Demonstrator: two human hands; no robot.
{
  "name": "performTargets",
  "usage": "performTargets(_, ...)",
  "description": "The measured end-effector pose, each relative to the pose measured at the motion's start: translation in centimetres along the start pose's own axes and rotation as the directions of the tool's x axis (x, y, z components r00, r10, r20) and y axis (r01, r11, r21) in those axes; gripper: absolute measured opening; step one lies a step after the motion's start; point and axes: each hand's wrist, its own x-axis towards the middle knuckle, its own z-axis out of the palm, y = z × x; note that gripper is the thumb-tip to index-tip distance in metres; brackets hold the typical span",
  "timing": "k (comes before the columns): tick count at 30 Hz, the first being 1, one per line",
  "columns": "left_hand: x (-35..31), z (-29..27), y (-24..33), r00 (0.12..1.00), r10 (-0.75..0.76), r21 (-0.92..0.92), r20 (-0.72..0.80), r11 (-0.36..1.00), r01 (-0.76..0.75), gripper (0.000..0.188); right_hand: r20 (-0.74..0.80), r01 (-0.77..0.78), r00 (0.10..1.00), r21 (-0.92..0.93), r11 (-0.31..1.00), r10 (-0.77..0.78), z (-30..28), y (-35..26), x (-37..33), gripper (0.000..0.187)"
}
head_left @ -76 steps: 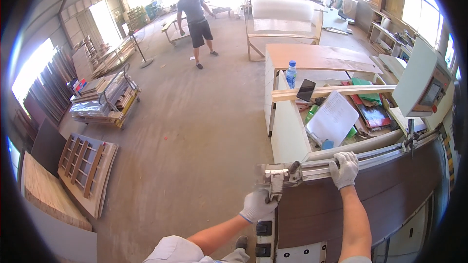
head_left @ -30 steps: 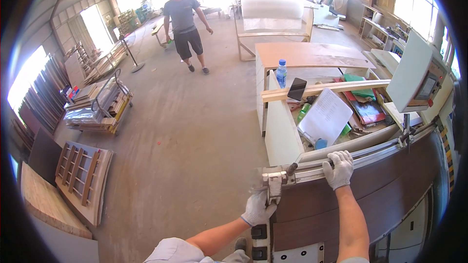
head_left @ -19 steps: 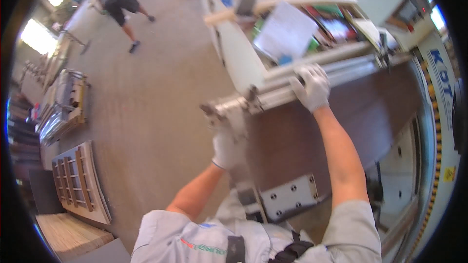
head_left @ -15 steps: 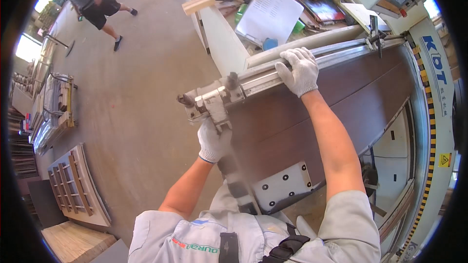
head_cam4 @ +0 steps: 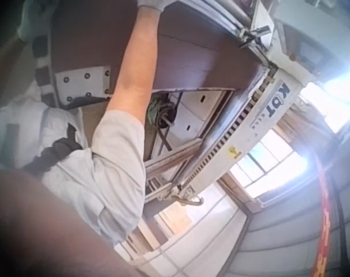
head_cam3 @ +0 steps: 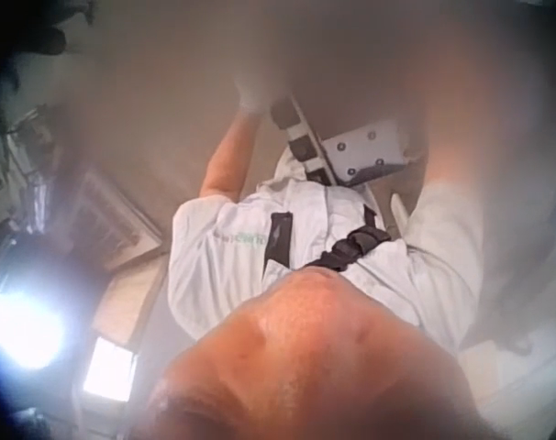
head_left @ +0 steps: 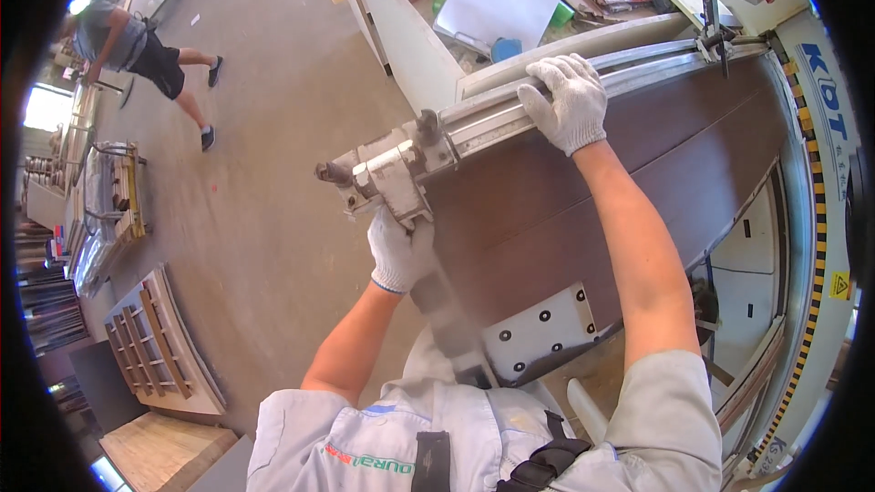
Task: The person loads large brown wood panels onto a KDT edge banding machine, aligns them against the fence, and operates the machine to process the edges. The person then removes the finished panels and stacks them on the floor.
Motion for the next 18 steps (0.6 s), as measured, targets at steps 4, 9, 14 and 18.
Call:
performTargets(4,0.2,0.0,0.3,0.999,0.022,0.063,0.044,0.998,-0.024,0.028,-0.010,0.003,1.000,0.006,1.000,-0.003,0.2,0.1,0.0,0.036)
performTargets(9,0.5,-1.3,2.0,0.989,-0.055,0.321,0.139,0.947,0.007,0.034,-0.010,-0.005,1.000,-0.003,1.000,0.005,0.0,-0.2,-0.1,0.040)
performTargets(14,0.6,-1.3,2.0,0.990,-0.069,0.355,0.124,0.934,0.021,0.041,-0.017,-0.001,1.000,-0.001,1.000,0.001,0.1,-0.1,0.0,0.040)
performTargets(18,-0.1,-1.1,1.4,0.989,-0.118,0.339,0.091,0.937,0.080,0.042,-0.023,-0.014,1.000,0.020,1.000,0.014,0.0,-0.5,-0.1,0.040)
